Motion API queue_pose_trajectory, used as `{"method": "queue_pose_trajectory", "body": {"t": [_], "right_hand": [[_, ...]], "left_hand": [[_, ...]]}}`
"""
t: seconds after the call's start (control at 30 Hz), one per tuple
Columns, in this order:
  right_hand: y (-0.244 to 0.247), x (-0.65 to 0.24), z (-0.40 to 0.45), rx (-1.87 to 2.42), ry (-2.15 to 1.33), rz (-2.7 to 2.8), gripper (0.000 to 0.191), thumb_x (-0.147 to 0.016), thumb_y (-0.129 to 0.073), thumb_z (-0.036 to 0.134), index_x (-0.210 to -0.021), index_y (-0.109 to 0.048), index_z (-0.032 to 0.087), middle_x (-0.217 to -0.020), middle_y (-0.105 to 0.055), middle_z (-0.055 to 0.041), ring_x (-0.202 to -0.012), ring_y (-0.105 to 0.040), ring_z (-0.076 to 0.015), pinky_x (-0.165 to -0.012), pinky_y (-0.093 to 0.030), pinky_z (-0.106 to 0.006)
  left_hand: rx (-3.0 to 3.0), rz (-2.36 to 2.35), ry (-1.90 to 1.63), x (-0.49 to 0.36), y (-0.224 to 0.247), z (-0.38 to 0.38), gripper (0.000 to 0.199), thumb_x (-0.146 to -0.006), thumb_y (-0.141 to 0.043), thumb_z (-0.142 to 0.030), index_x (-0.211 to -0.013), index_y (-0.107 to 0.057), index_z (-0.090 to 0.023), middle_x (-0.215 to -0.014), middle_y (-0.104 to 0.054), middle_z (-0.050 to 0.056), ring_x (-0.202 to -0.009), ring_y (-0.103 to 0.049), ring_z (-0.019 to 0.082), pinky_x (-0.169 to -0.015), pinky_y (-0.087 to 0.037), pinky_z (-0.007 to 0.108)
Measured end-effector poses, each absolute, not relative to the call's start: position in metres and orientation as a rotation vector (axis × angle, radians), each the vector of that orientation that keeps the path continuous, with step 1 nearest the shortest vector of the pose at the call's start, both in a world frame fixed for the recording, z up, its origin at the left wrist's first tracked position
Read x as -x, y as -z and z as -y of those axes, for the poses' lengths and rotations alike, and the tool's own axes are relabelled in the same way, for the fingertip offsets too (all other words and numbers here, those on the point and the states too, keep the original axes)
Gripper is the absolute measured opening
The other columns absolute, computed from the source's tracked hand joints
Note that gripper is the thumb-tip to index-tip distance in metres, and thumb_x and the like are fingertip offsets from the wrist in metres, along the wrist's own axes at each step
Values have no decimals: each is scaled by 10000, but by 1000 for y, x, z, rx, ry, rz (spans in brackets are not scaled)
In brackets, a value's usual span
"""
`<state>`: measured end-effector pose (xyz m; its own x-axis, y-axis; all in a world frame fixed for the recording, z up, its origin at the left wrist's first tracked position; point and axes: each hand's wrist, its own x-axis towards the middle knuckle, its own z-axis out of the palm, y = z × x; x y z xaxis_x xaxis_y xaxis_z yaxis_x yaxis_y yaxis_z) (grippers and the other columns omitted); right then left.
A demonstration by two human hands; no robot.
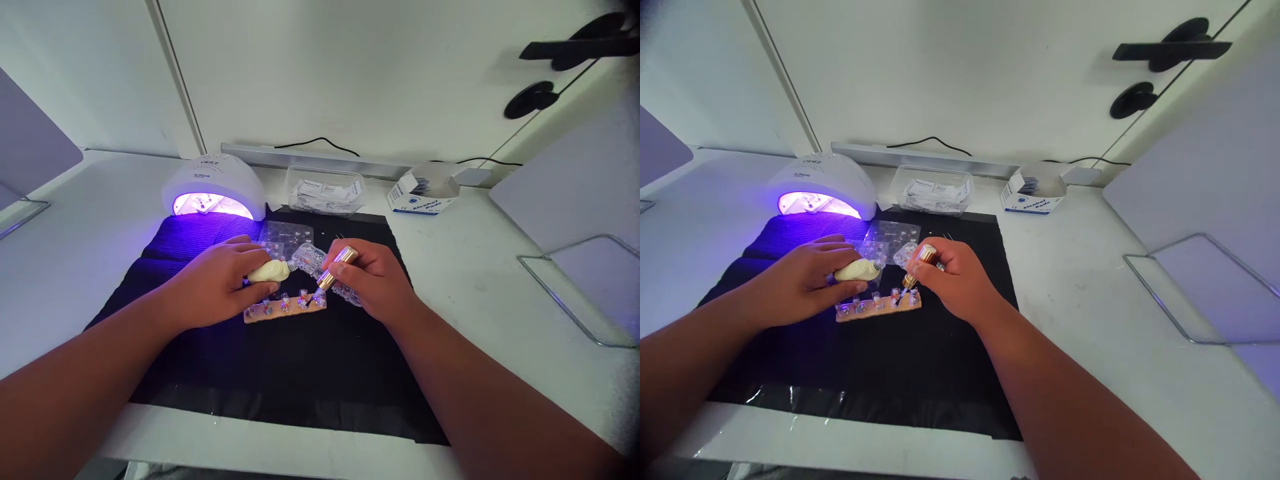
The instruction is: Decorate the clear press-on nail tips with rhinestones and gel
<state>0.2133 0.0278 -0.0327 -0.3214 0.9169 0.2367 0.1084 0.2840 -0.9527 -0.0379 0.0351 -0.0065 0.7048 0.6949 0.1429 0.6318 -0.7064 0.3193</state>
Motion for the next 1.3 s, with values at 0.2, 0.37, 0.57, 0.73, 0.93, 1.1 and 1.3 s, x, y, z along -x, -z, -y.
{"method": "queue_pose_trajectory", "body": {"t": [0.2,0.37,0.57,0.73,0.93,1.1,1.3], "right_hand": [[26,-209,-26,1073,-1003,1744,164,-827,-617,268,-690,-627,178,-627,-582,32,-604,-513,-107,-598,-373,-267],[30,-209,-29,1108,-973,1665,158,-819,-618,278,-692,-614,183,-621,-564,35,-583,-492,-104,-582,-364,-264],[31,-212,-29,977,-1182,1635,171,-831,-619,312,-716,-631,187,-641,-565,26,-585,-487,-108,-570,-368,-264],[25,-207,-26,1095,-1115,1703,200,-825,-609,315,-672,-593,187,-618,-568,28,-567,-481,-104,-570,-363,-268],[28,-206,-28,1173,-951,1655,219,-821,-618,337,-665,-574,190,-603,-538,32,-585,-488,-113,-586,-367,-277],[31,-210,-27,1038,-1122,1598,181,-834,-616,314,-702,-615,190,-638,-568,27,-596,-498,-110,-580,-377,-266],[27,-207,-25,1053,-1108,1737,176,-836,-602,286,-692,-617,186,-614,-545,36,-568,-471,-100,-569,-358,-265]], "left_hand": [[-2672,-1044,-373,37,6,-34,261,-957,-507,-355,-761,-498,-182,-741,-558,18,-779,-502,191,-680,-337,312],[-2668,-1056,-395,38,7,-34,267,-952,-509,-371,-765,-502,-181,-745,-560,18,-779,-504,192,-685,-340,316],[-2660,-1064,-359,38,6,-34,269,-955,-497,-373,-767,-494,-181,-757,-558,24,-781,-507,194,-694,-346,324],[-2669,-1056,-362,38,5,-34,252,-955,-502,-363,-783,-504,-178,-755,-554,24,-787,-508,198,-698,-344,328],[-2648,-1063,-363,37,7,-34,261,-953,-504,-363,-769,-506,-178,-738,-547,19,-786,-504,199,-698,-341,327],[-2646,-1070,-381,38,6,-34,263,-952,-500,-366,-770,-511,-177,-741,-555,24,-789,-502,200,-686,-338,322],[-2656,-1059,-385,37,5,-34,262,-955,-490,-364,-772,-517,-179,-737,-562,23,-780,-501,193,-678,-339,320]]}}
